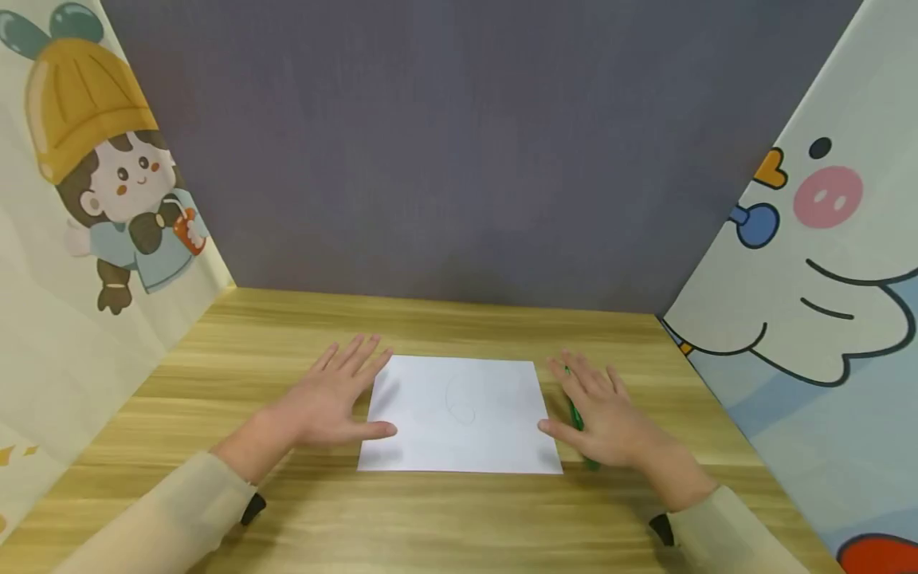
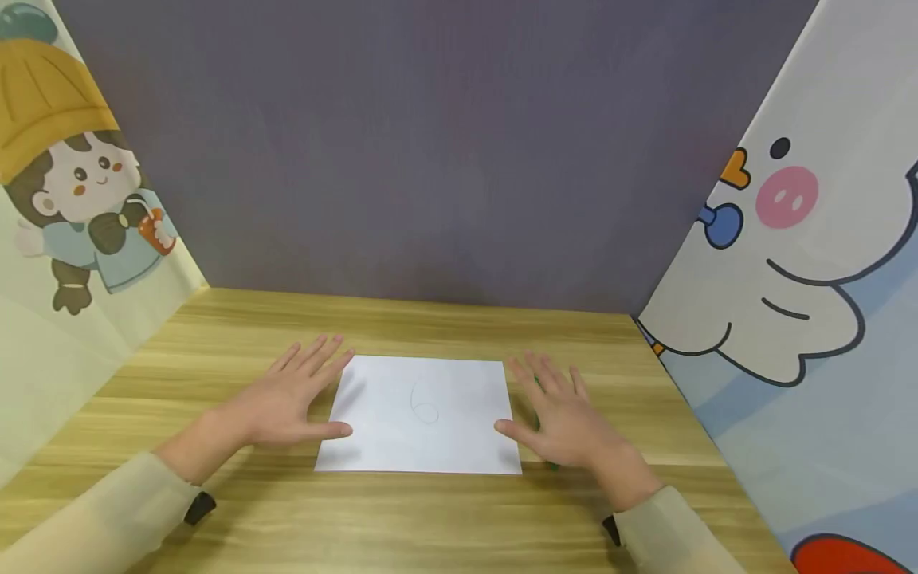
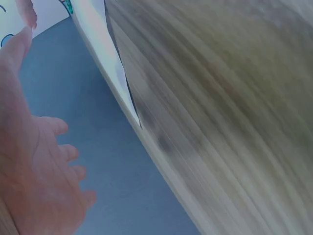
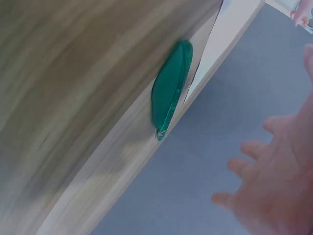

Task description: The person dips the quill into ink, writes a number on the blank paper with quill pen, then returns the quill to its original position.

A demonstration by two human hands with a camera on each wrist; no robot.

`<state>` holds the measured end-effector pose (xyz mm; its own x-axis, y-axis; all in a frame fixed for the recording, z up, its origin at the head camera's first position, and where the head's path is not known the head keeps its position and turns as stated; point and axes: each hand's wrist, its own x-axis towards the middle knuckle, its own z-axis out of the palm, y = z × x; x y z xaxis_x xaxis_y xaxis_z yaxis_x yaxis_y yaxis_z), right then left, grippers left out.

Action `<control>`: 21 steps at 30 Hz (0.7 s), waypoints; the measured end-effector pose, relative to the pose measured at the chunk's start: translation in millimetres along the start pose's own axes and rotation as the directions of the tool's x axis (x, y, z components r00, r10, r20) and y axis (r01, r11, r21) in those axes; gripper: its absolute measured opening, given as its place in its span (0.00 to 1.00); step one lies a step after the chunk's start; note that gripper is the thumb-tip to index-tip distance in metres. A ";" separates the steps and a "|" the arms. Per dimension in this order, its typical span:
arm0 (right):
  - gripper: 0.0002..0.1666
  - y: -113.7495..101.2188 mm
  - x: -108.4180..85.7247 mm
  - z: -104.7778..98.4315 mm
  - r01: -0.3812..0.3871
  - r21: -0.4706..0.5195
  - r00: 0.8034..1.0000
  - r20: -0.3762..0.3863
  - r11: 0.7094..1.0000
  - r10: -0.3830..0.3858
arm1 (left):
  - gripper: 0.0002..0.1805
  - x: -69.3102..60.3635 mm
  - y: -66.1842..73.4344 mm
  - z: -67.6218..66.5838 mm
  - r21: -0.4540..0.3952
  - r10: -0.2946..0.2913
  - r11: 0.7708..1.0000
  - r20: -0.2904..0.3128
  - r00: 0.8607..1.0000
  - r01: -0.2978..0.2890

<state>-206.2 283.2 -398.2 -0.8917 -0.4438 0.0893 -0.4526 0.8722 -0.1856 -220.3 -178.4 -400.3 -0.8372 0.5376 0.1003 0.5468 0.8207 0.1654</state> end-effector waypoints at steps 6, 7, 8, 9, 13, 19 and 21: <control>0.33 17.2 0.5 -10.1 0.091 0.029 0.992 -0.090 0.995 -0.088 | 0.53 -1.7 -6.7 -6.2 -0.035 0.039 0.999 0.049 0.998 -0.037; 0.29 21.6 0.3 -13.1 0.081 0.043 0.993 -0.087 0.996 -0.078 | 0.51 -1.6 -8.4 -7.4 -0.041 0.047 0.998 0.060 0.997 -0.044; 0.26 26.6 0.5 -15.8 0.067 0.055 0.995 -0.077 0.996 -0.063 | 0.48 -1.3 -10.1 -8.4 -0.044 0.051 0.998 0.073 0.996 -0.048; 0.24 31.9 0.8 -18.5 0.049 0.075 0.997 -0.059 0.996 -0.045 | 0.47 -1.0 -11.4 -9.6 -0.047 0.056 0.998 0.087 0.995 -0.052; 0.23 56.8 3.2 -21.5 -0.047 0.101 0.998 0.040 0.994 0.043 | 0.49 -0.4 -15.8 -12.0 -0.067 0.080 0.995 0.161 0.984 -0.070; 0.25 81.3 4.1 -16.0 -0.117 0.129 0.989 0.110 0.985 0.103 | 0.49 -1.5 -18.5 -8.9 -0.108 0.154 0.985 0.225 0.962 -0.133; 0.24 85.2 3.9 -15.3 -0.118 0.132 0.989 0.108 0.984 0.104 | 0.47 -2.7 -18.7 -7.9 -0.111 0.173 0.982 0.223 0.959 -0.151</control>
<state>-248.3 358.9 -398.6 -0.9280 -0.3706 -0.0371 -0.3399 0.8834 -0.3226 -228.4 -196.7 -395.8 -0.7073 0.7007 -0.0941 0.6629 0.7035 0.2562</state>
